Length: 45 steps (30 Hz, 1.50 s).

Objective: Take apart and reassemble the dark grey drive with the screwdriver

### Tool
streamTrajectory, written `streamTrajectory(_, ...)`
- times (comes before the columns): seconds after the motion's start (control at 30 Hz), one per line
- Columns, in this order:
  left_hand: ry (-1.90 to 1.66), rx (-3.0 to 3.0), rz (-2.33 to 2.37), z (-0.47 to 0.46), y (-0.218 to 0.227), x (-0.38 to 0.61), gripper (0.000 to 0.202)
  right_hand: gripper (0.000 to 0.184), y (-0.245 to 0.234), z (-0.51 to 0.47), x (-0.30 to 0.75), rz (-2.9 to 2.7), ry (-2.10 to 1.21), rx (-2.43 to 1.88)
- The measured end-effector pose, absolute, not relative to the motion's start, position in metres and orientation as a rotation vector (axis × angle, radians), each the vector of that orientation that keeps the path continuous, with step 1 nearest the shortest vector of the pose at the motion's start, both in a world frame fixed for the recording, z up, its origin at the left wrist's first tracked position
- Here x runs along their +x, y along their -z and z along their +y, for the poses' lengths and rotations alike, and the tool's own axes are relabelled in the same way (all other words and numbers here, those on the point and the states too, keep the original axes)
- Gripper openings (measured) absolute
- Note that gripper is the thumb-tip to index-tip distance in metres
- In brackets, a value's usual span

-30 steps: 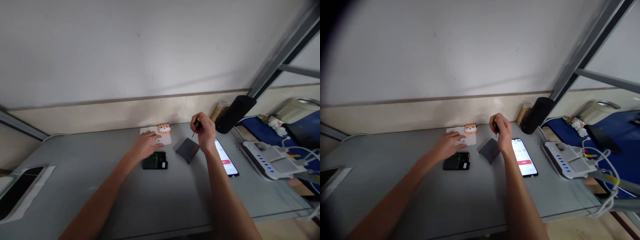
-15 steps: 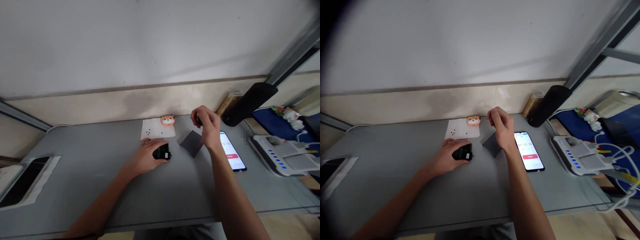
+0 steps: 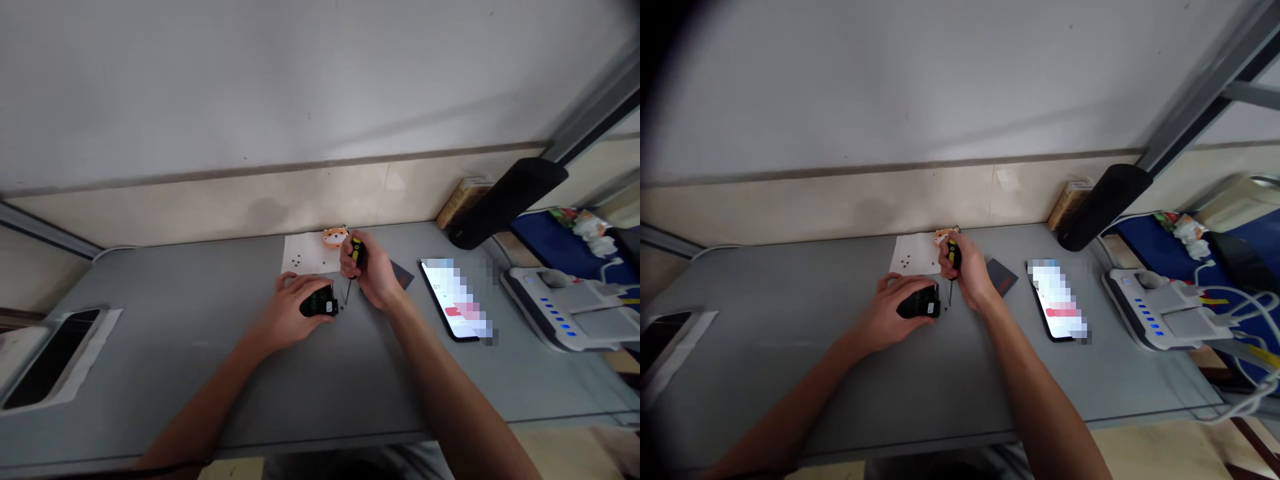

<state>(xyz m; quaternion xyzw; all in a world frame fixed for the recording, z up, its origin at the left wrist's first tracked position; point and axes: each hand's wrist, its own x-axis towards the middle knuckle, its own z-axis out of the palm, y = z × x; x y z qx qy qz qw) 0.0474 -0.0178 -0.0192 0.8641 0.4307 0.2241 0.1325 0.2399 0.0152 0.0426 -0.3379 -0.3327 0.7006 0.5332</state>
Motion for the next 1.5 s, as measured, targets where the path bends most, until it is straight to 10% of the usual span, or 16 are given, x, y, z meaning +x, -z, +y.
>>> streamTrajectory(0.5,-0.849,2.977,0.506,-0.052,0.014,0.069,0.053,0.031,-0.044,0.017,0.242,-0.667,-1.650,-0.786)
streamTrajectory(1.03,-0.987,2.759,1.254,-0.036,0.022,0.065,0.023,0.033,-0.055,0.013,0.245,-0.676,-1.618,-0.639)
streamTrajectory(1.5,-0.502,2.702,1.402,0.056,-0.003,0.065,0.018,0.033,-0.071,0.004,0.304,-1.290,-0.736,-0.873)
